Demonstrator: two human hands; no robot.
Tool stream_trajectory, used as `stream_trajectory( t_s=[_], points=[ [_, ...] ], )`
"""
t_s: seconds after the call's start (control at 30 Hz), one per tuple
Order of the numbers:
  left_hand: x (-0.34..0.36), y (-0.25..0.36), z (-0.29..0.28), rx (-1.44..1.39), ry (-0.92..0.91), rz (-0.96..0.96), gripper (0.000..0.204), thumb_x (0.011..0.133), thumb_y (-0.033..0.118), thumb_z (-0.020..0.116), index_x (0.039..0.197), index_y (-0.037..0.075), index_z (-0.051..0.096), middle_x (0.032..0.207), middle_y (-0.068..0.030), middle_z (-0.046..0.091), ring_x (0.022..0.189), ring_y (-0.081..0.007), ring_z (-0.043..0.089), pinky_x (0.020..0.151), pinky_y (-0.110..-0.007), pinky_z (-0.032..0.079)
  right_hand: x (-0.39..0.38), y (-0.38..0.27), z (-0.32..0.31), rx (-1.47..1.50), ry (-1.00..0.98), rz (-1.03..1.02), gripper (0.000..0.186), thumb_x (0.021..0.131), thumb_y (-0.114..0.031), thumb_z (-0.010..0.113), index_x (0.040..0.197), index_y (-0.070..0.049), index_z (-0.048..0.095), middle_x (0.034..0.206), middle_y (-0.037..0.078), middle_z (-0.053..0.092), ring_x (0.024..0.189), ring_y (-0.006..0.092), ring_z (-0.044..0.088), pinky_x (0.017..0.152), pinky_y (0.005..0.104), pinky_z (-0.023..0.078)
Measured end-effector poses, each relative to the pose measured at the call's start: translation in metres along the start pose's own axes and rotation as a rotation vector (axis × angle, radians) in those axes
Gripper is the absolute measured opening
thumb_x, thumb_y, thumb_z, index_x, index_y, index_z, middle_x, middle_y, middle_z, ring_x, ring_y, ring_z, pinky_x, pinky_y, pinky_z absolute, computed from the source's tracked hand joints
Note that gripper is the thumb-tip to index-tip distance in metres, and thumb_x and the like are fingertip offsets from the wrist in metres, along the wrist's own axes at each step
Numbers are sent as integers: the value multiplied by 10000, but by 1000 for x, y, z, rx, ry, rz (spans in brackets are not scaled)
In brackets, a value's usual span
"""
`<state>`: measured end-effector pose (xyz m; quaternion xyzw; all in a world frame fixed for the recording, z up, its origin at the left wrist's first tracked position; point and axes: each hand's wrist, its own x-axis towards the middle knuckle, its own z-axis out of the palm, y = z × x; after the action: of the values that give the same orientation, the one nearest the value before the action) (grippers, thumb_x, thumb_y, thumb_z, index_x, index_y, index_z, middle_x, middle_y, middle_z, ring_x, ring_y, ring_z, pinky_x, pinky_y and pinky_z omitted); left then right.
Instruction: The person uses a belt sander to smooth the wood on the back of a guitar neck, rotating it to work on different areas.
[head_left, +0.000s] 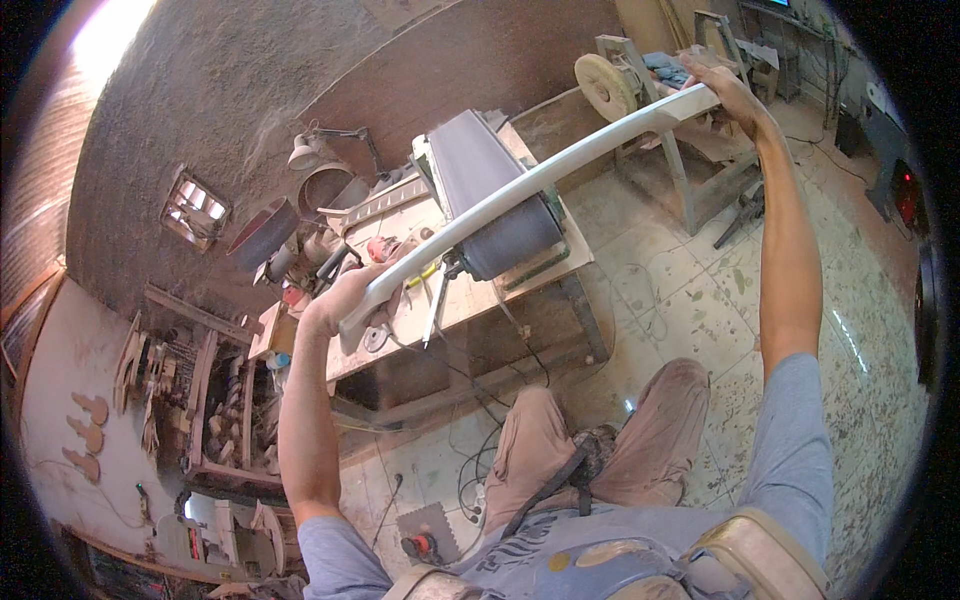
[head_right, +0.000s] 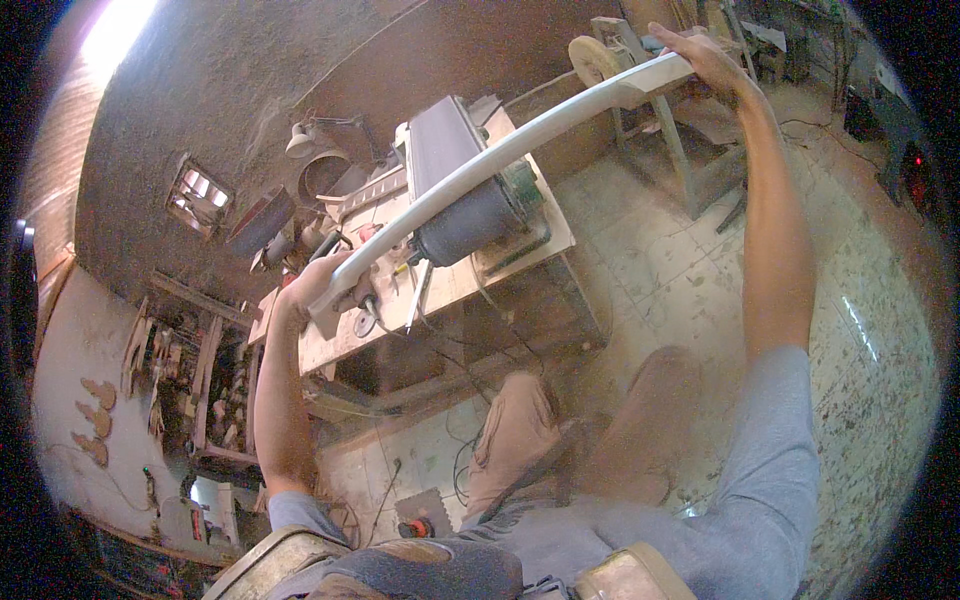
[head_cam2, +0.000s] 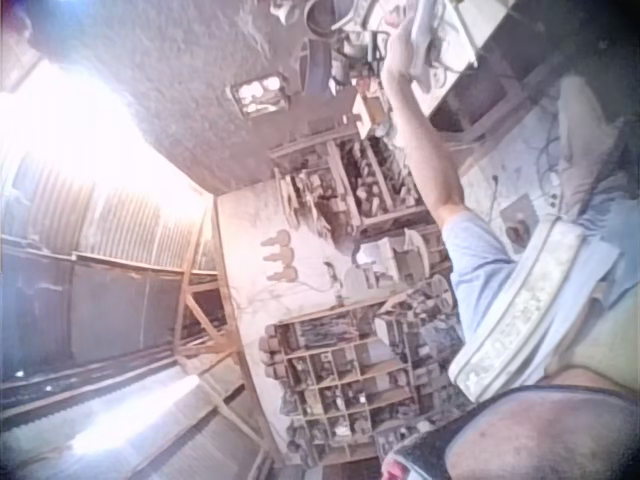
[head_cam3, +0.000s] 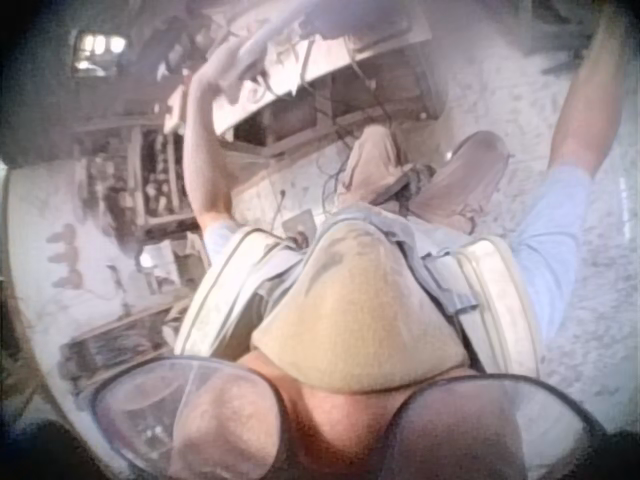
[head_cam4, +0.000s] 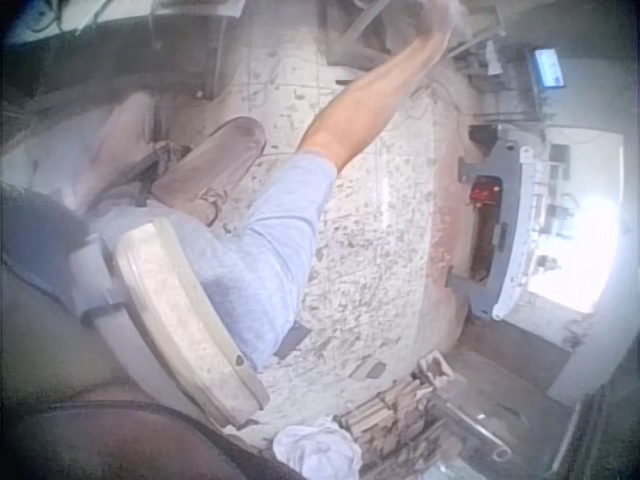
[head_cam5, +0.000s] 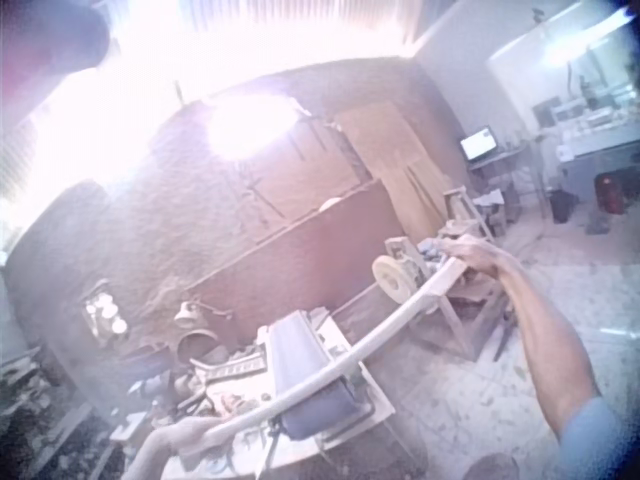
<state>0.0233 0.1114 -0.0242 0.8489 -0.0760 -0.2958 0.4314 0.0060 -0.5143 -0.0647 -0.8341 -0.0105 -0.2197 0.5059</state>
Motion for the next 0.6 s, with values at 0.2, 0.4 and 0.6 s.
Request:
stream_trajectory(
  t_s=[0.2, 0.4, 0.6],
  points=[
    [1, -24, 6, 506, 398, 385, 476, 1101, 382, 395, 1006, -13, 642, 680, -93, 598, 590, -224, 588, 534, -388, 448, 3, -5, 11, 49, -112, -48, 538, 961, -626, 611, 1010, -101, 717, 842, 0, 650, 764, 98, 630, 616, 260, 516],
    [5, -24, 28, 966, 860, 775, 425, 1084, 296, 440, 908, -27, 655, 736, -235, 586, 745, -437, 606, 717, -485, 441, 5, 16, 29, 76, -72, -309, 342, 989, -372, 711, 1220, -126, 653, 1145, -31, 637, 1068, 82, 593, 946, 267, 506],
    [-1, -32, 30, 1111, 1156, 933, 420, 1088, 300, 421, 809, 18, 556, 740, -213, 571, 715, -421, 596, 737, -488, 415, -2, 4, 63, 330, 94, -551, 364, 958, -340, 756, 1232, -120, 659, 1143, 6, 670, 1070, 111, 607, 956, 295, 483]
  ],
)
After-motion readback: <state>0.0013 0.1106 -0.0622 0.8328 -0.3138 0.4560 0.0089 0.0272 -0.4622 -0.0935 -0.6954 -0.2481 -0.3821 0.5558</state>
